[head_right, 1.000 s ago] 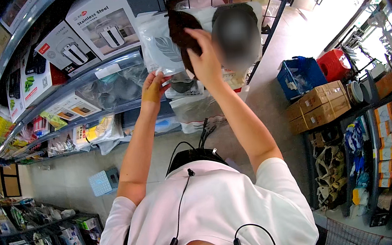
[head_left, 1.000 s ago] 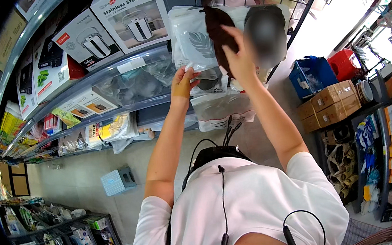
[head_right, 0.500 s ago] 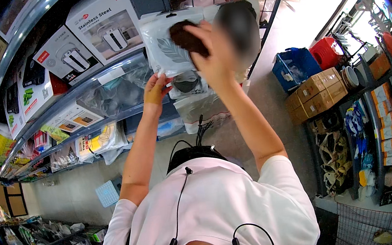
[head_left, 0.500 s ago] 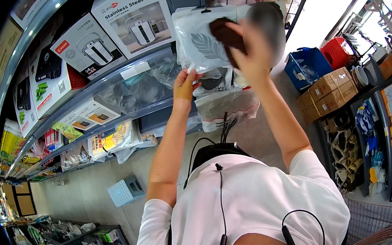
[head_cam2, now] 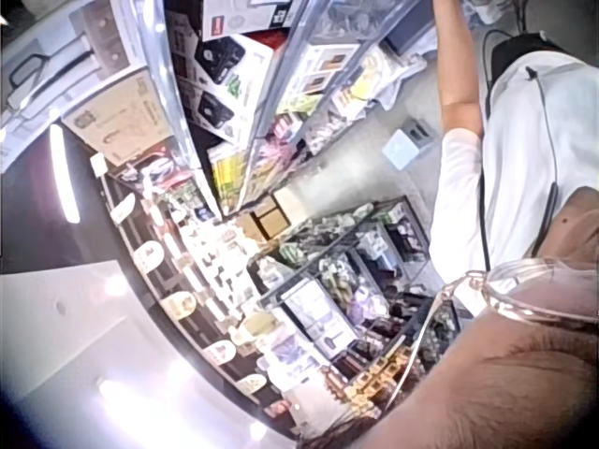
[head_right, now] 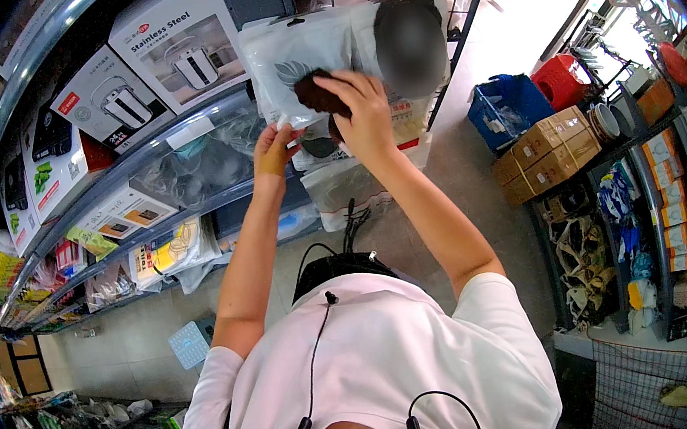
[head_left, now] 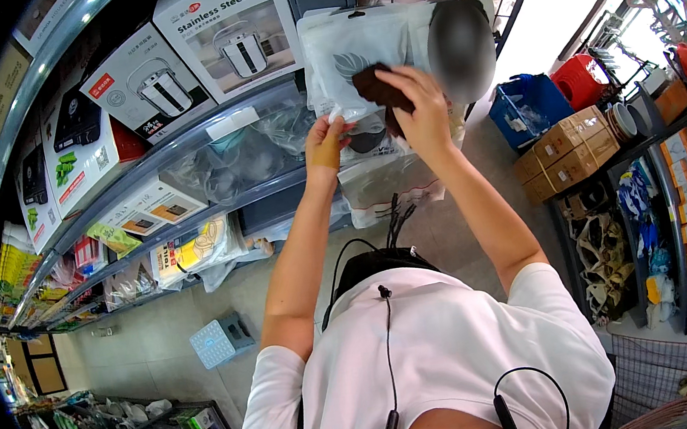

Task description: The person wipes the surfaces of packaged kitchenware items on a store shelf using a brown cloth. They handle multiple items, including packaged cutting boards and stainless steel containers, wiping the plastic packaging and placing them back on the shelf.

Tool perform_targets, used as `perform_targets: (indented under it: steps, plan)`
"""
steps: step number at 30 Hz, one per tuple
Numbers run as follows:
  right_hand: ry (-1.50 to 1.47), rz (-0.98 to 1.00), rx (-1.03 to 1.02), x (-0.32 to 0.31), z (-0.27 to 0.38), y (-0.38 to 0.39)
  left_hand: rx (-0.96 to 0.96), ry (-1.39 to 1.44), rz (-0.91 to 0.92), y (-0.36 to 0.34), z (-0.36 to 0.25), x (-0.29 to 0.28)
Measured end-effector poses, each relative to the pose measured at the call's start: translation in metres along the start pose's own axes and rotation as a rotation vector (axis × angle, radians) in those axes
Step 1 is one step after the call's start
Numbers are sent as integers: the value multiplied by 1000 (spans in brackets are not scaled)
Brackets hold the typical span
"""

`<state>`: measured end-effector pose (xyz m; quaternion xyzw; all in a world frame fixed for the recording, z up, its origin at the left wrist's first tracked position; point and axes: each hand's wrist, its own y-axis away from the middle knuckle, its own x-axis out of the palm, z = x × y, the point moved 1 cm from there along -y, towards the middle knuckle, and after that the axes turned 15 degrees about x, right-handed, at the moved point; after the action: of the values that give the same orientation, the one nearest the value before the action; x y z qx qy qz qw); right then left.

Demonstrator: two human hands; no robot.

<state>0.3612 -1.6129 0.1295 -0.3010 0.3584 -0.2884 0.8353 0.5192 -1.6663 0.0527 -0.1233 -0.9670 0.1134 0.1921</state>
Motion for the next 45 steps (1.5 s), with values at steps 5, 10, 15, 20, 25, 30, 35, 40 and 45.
perform_targets:
  steps: [5,10,15,20,25,30,35,40,45]
  plan:
    - [113,-170,-69,4,29,-64,-17,5,41,1,3,-2]
    - [179,-105,98,18,7,-29,11,13,9,-1,1,-6]
    - [12,78,249,-4,-7,0,11,-2,-5,-5,5,-14]
    - [22,-174,58,-21,14,-45,-11,-17,2,-4,0,-15]
    - [174,-110,84,12,-3,-44,-3,1,12,-3,-4,-9]
    - [43,33,161,3,0,1,5,15,5,-3,-3,-12]
    - [-44,-73,-40,-8,49,-40,-12,-18,2,2,-4,-14]
    - [152,-37,-73,40,49,-62,-29,20,47,3,-2,-7]
    - [213,122,-57,44,39,-6,18,87,41,6,0,-5]
